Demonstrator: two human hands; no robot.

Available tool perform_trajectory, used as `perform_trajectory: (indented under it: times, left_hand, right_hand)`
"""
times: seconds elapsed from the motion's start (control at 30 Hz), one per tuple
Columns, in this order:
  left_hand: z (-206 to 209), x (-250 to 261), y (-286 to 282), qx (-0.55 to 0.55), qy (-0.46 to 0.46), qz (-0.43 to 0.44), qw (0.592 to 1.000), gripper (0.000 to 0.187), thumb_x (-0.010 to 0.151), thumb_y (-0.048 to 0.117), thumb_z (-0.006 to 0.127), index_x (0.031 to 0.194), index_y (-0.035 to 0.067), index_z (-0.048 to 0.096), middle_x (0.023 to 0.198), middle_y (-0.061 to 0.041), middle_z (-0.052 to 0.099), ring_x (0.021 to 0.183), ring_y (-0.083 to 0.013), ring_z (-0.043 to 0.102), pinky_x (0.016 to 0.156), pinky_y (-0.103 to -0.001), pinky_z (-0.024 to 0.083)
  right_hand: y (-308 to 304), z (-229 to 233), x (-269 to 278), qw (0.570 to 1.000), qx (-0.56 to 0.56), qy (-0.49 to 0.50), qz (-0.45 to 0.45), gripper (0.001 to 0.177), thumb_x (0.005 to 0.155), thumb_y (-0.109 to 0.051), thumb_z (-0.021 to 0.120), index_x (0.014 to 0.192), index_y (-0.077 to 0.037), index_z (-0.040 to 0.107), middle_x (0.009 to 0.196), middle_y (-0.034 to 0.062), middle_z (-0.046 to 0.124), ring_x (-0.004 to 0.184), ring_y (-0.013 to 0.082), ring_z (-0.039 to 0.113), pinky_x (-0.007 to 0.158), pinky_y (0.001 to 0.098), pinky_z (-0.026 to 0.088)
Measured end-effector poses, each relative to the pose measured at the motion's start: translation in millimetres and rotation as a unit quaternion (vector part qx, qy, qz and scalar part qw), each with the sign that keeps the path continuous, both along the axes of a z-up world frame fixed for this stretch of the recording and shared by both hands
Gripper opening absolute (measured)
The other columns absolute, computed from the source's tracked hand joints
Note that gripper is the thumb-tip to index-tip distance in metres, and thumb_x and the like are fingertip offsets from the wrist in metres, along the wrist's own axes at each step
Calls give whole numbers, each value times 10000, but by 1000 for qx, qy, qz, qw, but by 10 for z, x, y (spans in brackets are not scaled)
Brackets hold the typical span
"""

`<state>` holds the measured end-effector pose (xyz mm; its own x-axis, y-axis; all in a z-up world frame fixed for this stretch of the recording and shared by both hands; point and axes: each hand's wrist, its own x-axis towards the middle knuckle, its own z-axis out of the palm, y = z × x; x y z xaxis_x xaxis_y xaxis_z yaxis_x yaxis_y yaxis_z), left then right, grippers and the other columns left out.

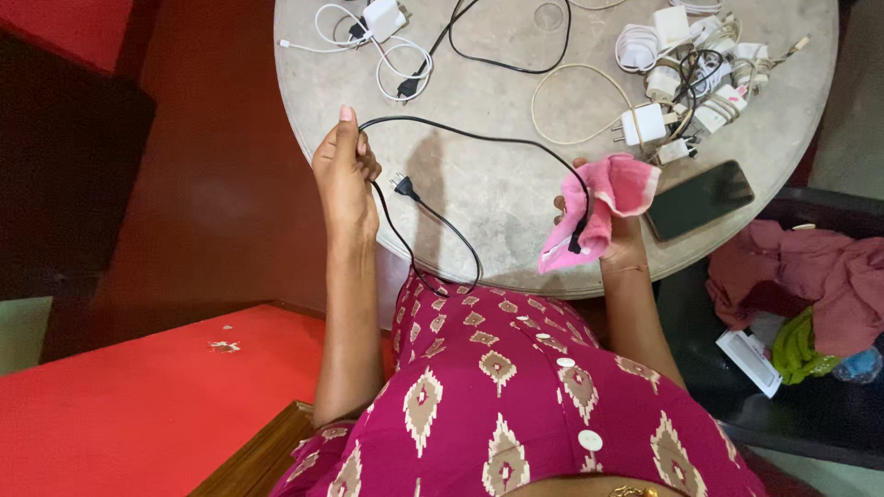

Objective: The person wipes and cleans various electronic accessories on a round table using a pink cloth. They handle multiple black and white charging cables and adapters, wiping each item individually and placing them back on the table. The person also wipes a white power adapter and a black cable, then coils the cable and sets it aside.

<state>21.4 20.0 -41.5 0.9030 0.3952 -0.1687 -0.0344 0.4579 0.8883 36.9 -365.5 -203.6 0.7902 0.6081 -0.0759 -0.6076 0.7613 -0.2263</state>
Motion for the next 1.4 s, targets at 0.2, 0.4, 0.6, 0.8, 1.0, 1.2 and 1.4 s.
perform_trajectory:
  times: [0.2, 0.4, 0.6, 0.8, 1.0, 1.2, 1.4]
  left_hand:
    - [-91, 4, 78, -4, -12, 44, 999, 456, 1049, 400, 613, 700, 143, 472, 578, 57, 352, 513, -66, 281, 517, -256, 260]
    - [-477, 44, 232, -16, -17, 115, 993, 446, 1050, 424, 586, 723, 145, 468, 594, 58, 350, 509, -66, 286, 498, -263, 257]
    - [-1288, 187, 298, 23, 49, 184, 981, 423, 1027, 444, 584, 750, 141, 484, 631, 59, 387, 529, -62, 321, 479, -263, 272]
    - [-2045, -3, -19, 279, 165, 115, 939, 433, 957, 404, 720, 814, 48, 520, 748, 0, 506, 708, -146, 457, 636, -330, 445]
    - [-2407, -16, -160, 281, 244, 59, 926, 414, 998, 428, 635, 859, 46, 556, 787, -58, 613, 754, -176, 556, 726, -350, 488]
    - [-2478, 33, -146, 416, 250, 83, 870, 337, 963, 289, 668, 1131, 47, 503, 1142, -185, 565, 932, -353, 647, 824, -446, 509]
    - [-2163, -53, -220, 477, 294, -29, 827, 631, 886, 196, 715, 1443, 227, 420, 1234, -170, 455, 977, -394, 659, 836, -492, 529]
  right_hand:
    - [91, 107, -326, 973, -203, -104, -39, 749, 1024, -182, 751, 1640, 2, 366, 1177, 84, 619, 1058, 187, 620, 947, 337, 540]
    - [366, 344, -564, 983, -158, 24, 95, 868, 788, -66, 831, 1516, 10, 365, 1150, 103, 667, 1053, 215, 670, 883, 342, 601]
    - [566, 209, -513, 950, -303, 7, 78, 371, 955, -96, 743, 1241, -14, 520, 938, 98, 645, 729, 187, 667, 581, 327, 585]
    - [389, -9, -382, 933, -344, -7, -107, 254, 1074, -329, 573, 1078, -78, 605, 779, 52, 582, 557, 161, 557, 483, 298, 443]
    - [363, -155, -174, 933, -321, -18, -162, 387, 1105, -484, 518, 930, -142, 566, 643, 45, 512, 466, 193, 491, 428, 321, 382]
    - [323, -324, -171, 924, -321, 59, -198, 417, 1068, -528, 473, 897, -158, 560, 670, 52, 534, 508, 219, 521, 457, 354, 416]
    - [190, -340, -133, 964, -194, -13, -182, 395, 1127, -478, 484, 905, -152, 511, 752, 75, 571, 657, 258, 606, 551, 407, 509]
